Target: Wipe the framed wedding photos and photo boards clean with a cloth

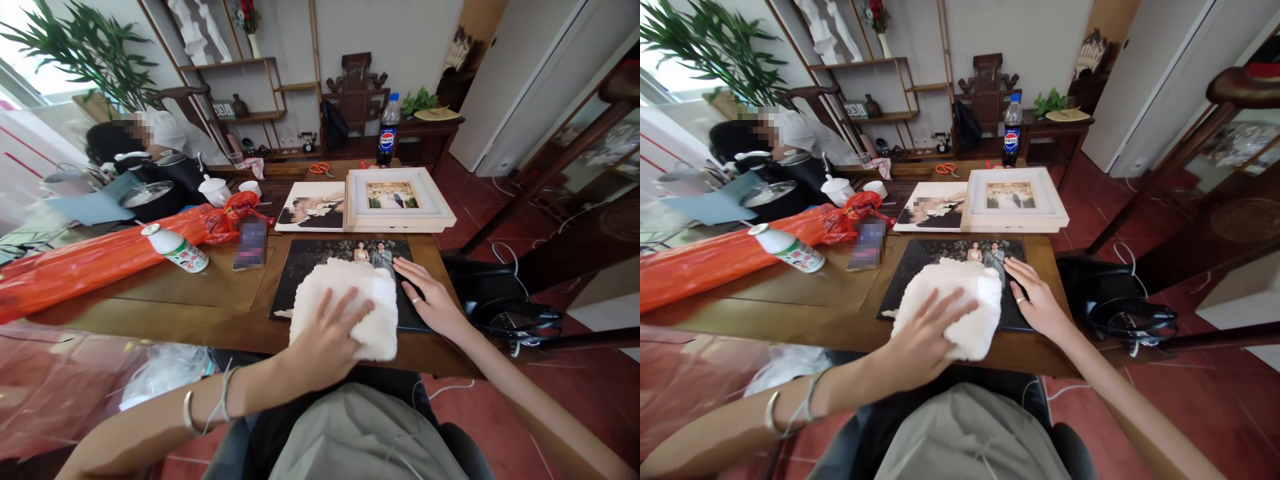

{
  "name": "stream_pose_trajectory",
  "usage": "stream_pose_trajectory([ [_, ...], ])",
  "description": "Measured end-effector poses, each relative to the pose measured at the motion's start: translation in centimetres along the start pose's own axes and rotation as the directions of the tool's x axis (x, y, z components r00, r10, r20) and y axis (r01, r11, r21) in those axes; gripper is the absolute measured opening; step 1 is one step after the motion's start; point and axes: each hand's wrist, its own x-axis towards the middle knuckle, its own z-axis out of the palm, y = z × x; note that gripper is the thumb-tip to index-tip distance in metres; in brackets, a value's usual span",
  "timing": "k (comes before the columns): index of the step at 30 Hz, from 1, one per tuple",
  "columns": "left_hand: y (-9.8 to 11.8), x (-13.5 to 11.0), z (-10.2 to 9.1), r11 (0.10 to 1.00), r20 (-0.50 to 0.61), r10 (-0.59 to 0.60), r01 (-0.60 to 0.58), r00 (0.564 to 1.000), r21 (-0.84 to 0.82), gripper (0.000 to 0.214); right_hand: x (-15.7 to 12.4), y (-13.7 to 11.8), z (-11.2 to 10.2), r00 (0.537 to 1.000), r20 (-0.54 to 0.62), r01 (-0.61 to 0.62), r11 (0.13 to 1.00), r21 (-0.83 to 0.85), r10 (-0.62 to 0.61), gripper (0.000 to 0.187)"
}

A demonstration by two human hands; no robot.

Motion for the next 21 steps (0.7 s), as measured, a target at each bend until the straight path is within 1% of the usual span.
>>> stream_pose_trajectory([
  [2,-1.7,1.7,-0.5,0.998,0.036,-0.055,0.054,0.998,0.024,0.021,0.0,0.1,0.1,1.0,-0.008,0.011,1.0,0.002,-0.011,0.039],
  [4,-3.5,3.6,-0.8,0.994,0.047,-0.1,0.098,0.994,0.047,0.022,-0.1,0.2,0.1,1.0,-0.018,0.025,1.0,0.008,-0.025,0.038],
  [8,-6.8,7.2,-0.5,0.99,-0.003,-0.121,0.12,0.993,0.08,0.026,-0.1,0.2,0.2,0.999,-0.03,0.026,1.0,0.015,-0.025,0.038],
  [10,-7.8,8.5,-0.2,0.988,-0.019,-0.122,0.123,0.992,0.098,0.027,-0.1,0.1,0.2,0.999,-0.031,0.011,1.0,0.015,-0.01,0.038],
  [12,-8.3,9.1,0.1,0.985,-0.016,-0.133,0.134,0.991,0.113,0.026,-0.1,0.0,0.3,0.999,-0.033,0.001,1.0,0.016,-0.001,0.037],
  [14,-8.0,9.2,0.3,0.981,-0.023,-0.147,0.148,0.989,0.127,0.026,-0.1,0.0,0.3,0.999,-0.034,-0.001,1.0,0.017,0.001,0.037],
  [16,-6.9,8.7,0.4,0.978,-0.032,-0.157,0.16,0.987,0.136,0.025,-0.1,0.0,0.2,0.999,-0.033,0.003,1.0,0.019,-0.003,0.037],
  [18,-4.9,7.6,0.4,0.977,-0.028,-0.162,0.164,0.986,0.137,0.023,-0.1,0.0,0.2,1.0,-0.029,0.01,1.0,0.021,-0.01,0.038],
  [21,-0.8,5.1,0.8,0.981,-0.025,-0.139,0.141,0.99,0.134,0.02,-0.1,0.0,0.0,0.999,-0.025,0.026,0.999,0.025,-0.025,0.039],
])
